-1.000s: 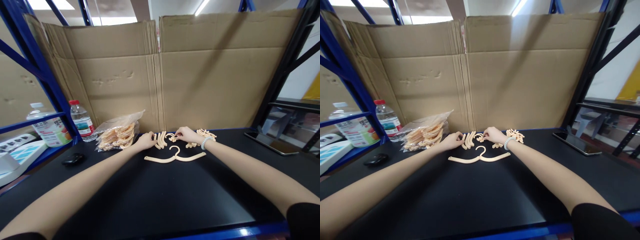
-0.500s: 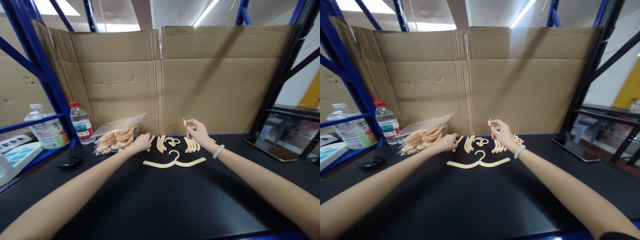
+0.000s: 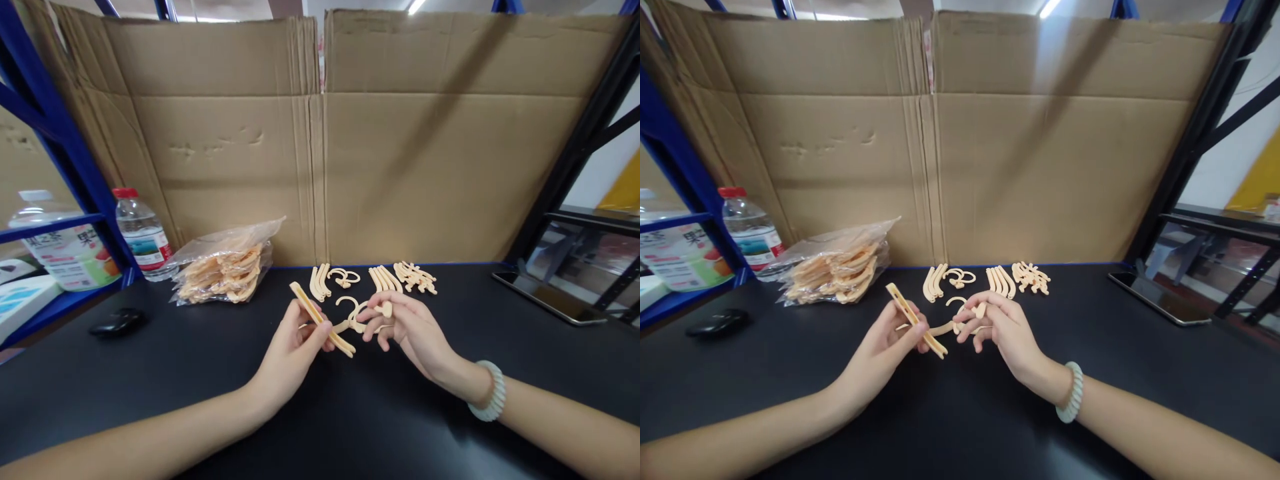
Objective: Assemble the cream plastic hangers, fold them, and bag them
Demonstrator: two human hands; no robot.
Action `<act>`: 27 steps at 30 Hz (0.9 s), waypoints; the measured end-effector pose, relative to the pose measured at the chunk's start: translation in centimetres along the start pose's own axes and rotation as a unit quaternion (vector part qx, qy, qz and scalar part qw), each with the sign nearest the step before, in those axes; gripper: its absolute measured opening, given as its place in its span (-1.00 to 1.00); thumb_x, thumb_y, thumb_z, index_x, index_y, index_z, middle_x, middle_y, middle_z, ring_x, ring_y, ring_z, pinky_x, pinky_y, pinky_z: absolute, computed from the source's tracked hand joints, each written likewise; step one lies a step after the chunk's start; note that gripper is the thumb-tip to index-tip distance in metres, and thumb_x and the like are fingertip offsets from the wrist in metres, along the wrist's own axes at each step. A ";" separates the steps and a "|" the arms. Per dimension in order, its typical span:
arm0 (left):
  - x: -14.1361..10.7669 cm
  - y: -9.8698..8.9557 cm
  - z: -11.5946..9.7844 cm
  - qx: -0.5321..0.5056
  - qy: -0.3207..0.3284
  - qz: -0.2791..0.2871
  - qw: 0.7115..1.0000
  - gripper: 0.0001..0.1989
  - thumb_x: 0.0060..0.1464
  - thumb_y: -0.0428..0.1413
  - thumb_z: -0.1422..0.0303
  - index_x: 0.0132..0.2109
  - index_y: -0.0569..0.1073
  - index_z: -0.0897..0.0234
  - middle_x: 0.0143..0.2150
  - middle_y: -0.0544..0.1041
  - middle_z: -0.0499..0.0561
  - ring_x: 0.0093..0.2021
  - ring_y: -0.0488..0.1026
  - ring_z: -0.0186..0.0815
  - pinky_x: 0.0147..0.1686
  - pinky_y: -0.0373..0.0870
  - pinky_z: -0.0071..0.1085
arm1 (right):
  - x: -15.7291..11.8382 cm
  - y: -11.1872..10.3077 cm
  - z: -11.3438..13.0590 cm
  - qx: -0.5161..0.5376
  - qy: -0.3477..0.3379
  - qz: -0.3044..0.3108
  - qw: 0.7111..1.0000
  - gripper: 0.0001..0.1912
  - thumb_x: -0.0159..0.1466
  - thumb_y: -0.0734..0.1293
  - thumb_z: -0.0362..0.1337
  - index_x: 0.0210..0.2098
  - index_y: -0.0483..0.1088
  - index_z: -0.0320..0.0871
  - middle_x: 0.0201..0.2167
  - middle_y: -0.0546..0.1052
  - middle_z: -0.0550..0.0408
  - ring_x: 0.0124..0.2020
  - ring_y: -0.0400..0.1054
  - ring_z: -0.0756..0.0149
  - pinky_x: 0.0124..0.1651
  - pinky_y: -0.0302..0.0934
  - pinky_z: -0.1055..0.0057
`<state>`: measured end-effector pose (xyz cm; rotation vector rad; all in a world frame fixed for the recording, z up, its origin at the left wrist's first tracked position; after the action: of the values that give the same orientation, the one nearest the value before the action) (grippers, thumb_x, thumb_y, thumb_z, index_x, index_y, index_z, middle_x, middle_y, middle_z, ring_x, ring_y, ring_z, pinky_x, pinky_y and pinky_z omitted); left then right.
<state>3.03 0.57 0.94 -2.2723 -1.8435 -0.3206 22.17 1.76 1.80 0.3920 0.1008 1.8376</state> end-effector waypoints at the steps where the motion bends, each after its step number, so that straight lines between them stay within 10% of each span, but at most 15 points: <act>1: -0.1 0.0 0.0 -0.016 0.006 -0.003 1.000 -0.72 0.11 0.16 0.20 -0.20 0.23 0.22 -0.31 0.42 -0.11 -0.41 0.47 -0.41 -0.33 0.46 -0.42 | -0.1 0.1 -0.1 0.015 0.018 0.006 1.000 -0.71 0.22 0.30 -0.06 -0.30 0.38 -0.18 -0.34 0.57 -0.10 -0.50 0.46 0.27 -0.60 0.15 0.49; 7: 0.1 0.0 0.2 -0.061 -0.025 -0.005 0.998 -0.66 0.07 0.21 0.22 -0.19 0.19 0.22 -0.36 0.45 -0.14 -0.48 0.50 -0.40 -0.41 0.47 -0.43 | -0.5 0.3 -0.1 -0.008 0.049 0.000 0.999 -0.72 0.13 0.43 -0.17 -0.25 0.38 -0.21 -0.31 0.55 -0.04 -0.61 0.21 0.55 -0.59 -0.01 0.55; 20: -0.1 0.1 -0.1 -0.003 -0.020 -0.001 1.000 -0.65 -0.08 0.28 0.36 -0.22 0.26 0.20 -0.34 0.42 -0.14 -0.30 0.50 -0.35 -0.22 0.45 -0.39 | -0.5 0.3 -0.9 0.026 0.046 0.024 0.998 -0.45 0.04 0.49 -0.37 -0.03 0.24 -0.05 -0.35 0.54 0.15 -0.30 0.42 0.36 -0.16 0.25 0.36; 27: -0.2 0.0 -0.3 0.114 -0.003 0.021 0.993 -0.81 -0.04 0.24 0.26 -0.39 0.39 0.23 -0.40 0.44 -0.06 -0.41 0.40 -0.31 -0.40 0.36 -0.41 | -0.4 0.4 -1.3 -0.024 0.029 0.042 0.998 -0.87 0.03 0.51 -0.31 -0.45 0.49 -0.16 -0.33 0.50 0.11 -0.37 0.33 0.42 -0.24 0.23 0.40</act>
<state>3.00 0.27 1.15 -2.1544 -1.7343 -0.0909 21.50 1.42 0.59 0.3138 0.0818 1.9304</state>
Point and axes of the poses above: each hand's wrist, its own x-axis towards the middle knuckle, its own y-axis out of the palm, z = x × y, the point moved 3 cm from there along x, towards the middle knuckle
